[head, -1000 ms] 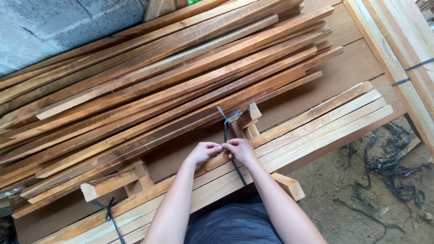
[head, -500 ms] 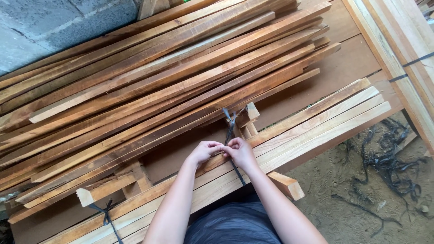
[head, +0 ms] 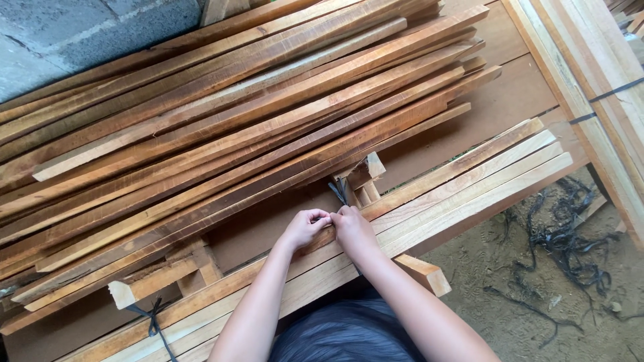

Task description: Bundling wooden strips using wire ties on a workshop table.

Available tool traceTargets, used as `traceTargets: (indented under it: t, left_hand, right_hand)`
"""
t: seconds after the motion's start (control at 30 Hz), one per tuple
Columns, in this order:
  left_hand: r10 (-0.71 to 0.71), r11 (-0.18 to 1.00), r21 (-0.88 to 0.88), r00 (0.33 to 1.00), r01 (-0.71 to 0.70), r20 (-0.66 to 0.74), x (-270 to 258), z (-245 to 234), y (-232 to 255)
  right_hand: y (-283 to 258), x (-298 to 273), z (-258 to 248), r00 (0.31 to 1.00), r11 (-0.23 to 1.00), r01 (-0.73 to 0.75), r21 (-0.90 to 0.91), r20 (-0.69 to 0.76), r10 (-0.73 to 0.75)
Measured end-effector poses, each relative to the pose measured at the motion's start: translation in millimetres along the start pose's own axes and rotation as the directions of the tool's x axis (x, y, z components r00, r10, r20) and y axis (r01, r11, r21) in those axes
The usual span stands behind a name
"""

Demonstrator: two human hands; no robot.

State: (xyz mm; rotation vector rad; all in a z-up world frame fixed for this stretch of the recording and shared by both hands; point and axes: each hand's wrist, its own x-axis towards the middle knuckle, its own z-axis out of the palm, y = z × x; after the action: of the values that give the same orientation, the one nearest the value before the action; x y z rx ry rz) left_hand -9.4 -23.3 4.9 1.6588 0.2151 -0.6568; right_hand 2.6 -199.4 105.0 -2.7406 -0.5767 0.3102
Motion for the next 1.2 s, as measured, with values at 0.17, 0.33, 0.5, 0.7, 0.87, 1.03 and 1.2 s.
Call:
traceTargets:
  t: [0.17, 0.33, 0.5, 0.7, 0.87, 1.03, 1.2]
  left_hand:
    - [-0.007, 1.000, -0.013, 1.000, 0.007, -0.023, -9.4, -2.7, 12.9]
    - [-0.059, 0.990, -0.132, 0.998, 0.054, -0.037, -10.1, -4.6, 20.5]
    - [-0.144, 0.950, -0.274, 0.989, 0.151, 0.046, -17.6, -6.0, 36.2]
    - [-0.188, 0.935, -0.297, 0.981, 0.192, 0.042, -16.1, -5.4, 40.3]
    - [-0.193, 0.940, -0.279, 0.980, 0.198, 0.043, -12.4, -6.8, 36.3]
    - [-0.203, 0.933, -0.295, 0.978, 0.207, 0.046, -7.4, -1.6, 27.0]
    - [-0.224, 0.918, -0.329, 0.974, 0.224, 0.038, -8.7, -5.3, 35.0]
  right_hand:
    - [-5.3, 5.8, 7.0, 0.993, 0.991, -0.053, -0.119, 0.094, 0.065]
    - [2.4, 16.5, 14.1, 0.899, 0.936, -0.350, 0.037, 0.293, 0.324]
    - [1.9, 5.5, 26.6, 0.650, 0.497, -0.760, 0.419, 0.510, 0.564]
    - [3.2, 20.9, -4.1, 0.750, 0.763, -0.606, 0.224, 0.478, 0.456]
    - [3.5, 17.1, 9.1, 0.728, 0.652, -0.667, 0.360, 0.502, 0.467]
    - [-34.3, 16.7, -40.7, 0.749, 0.740, -0.614, 0.274, 0.497, 0.438]
    - [-15.2, 11.2, -8.9, 0.845, 0.843, -0.507, 0.182, 0.300, 0.443]
